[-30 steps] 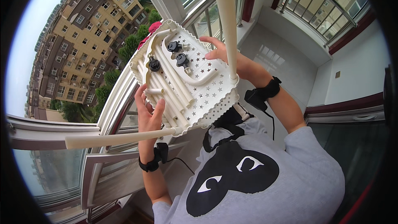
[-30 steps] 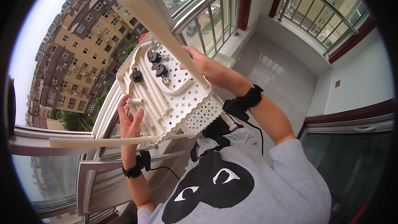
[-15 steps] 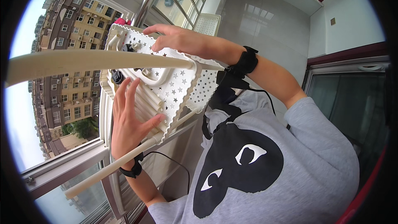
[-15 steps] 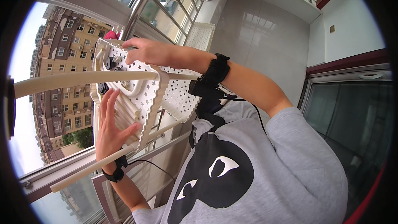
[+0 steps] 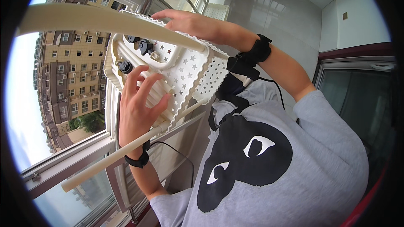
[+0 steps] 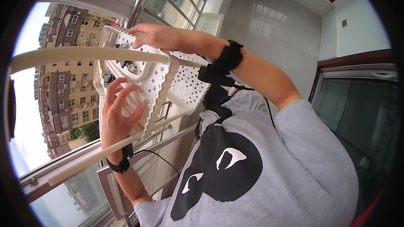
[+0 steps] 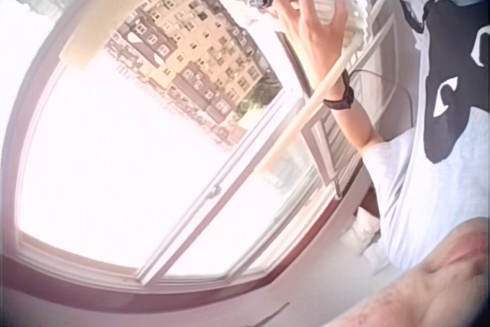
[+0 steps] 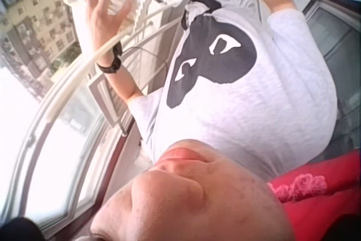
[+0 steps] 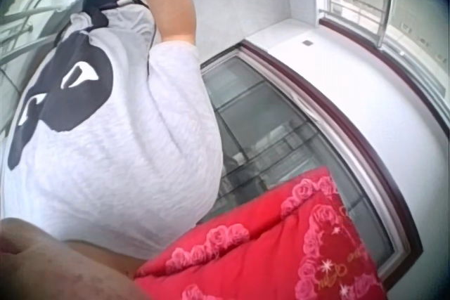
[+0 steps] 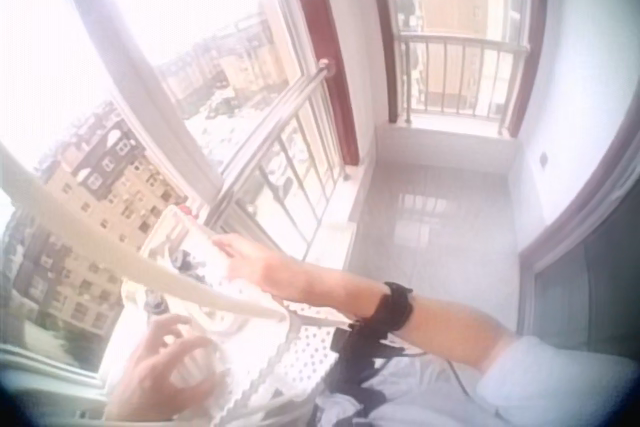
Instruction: Assemble a small white plastic shelving unit or stool.
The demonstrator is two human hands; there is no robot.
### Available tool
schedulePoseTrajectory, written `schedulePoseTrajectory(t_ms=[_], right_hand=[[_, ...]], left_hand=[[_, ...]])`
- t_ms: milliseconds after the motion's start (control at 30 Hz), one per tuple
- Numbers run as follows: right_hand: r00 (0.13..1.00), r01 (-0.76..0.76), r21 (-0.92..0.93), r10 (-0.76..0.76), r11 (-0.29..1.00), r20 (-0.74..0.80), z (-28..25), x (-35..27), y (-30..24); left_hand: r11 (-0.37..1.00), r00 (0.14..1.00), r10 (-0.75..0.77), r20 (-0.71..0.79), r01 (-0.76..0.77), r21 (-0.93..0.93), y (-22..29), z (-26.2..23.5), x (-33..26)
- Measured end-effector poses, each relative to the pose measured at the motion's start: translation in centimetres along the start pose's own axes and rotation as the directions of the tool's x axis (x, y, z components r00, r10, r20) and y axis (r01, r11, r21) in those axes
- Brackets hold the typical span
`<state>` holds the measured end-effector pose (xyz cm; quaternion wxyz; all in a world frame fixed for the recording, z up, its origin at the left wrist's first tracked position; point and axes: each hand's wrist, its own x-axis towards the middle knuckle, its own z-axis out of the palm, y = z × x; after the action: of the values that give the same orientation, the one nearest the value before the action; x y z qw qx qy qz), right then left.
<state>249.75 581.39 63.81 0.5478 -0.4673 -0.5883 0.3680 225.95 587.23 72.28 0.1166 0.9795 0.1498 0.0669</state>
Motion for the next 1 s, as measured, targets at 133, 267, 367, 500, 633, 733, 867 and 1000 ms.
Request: schedulePoseTrajectory(t_ms=[133, 267, 367, 500, 633, 733, 867, 1000], right_hand=[[1.0, 0.015, -0.007, -0.015, 1.0, -0.009, 0.0, 0.3, 0.5], [0.998, 0.063, -0.061, -0.064, 0.996, -0.012, -0.1, 0.4, 0.8], [0.999, -0.05, -0.001, 0.05, 0.999, 0.014, 0.0, 0.6, 0.2], [0.992, -0.122, 0.089, 0.124, 0.988, -0.011, 0.1, 0.7, -0.5], [0.985, 0.171, -0.068, -0.173, 0.983, -0.019, -0.8, 1.0, 1.8], [0.996, 0.086, -0.043, -0.087, 0.995, -0.009, 0.1, 1.2, 0.3], [0.999, 0.052, -0.053, -0.051, 0.997, 0.017, 0.1, 1.0, 0.5], [0.998, -0.057, 0.032, 0.058, 0.998, -0.005, 0.7, 1.3, -0.7]], left_hand=[[1.0, 1.0, -0.021, 0.0, 0.021, 0.023, 0.6, 0.1, 0.1], [1.0, 1.0, -0.023, -0.003, 0.023, -0.001, 0.4, 0.1, 0.2], [0.996, 0.998, -0.054, -0.019, 0.052, -0.069, 0.1, 0.2, 0.1], [0.988, 0.995, -0.089, -0.045, 0.082, -0.133, -0.3, -0.4, -0.2], [0.951, 0.985, -0.108, -0.134, 0.064, -0.302, -1.0, -0.5, -0.1], [0.903, 0.963, -0.177, -0.201, 0.077, -0.423, -2.1, -0.2, -0.6], [0.882, 0.929, -0.171, -0.329, -0.004, -0.471, -2.8, 0.3, -1.2], [0.867, 0.914, -0.195, -0.354, -0.008, -0.498, -2.8, 1.3, -1.7]])
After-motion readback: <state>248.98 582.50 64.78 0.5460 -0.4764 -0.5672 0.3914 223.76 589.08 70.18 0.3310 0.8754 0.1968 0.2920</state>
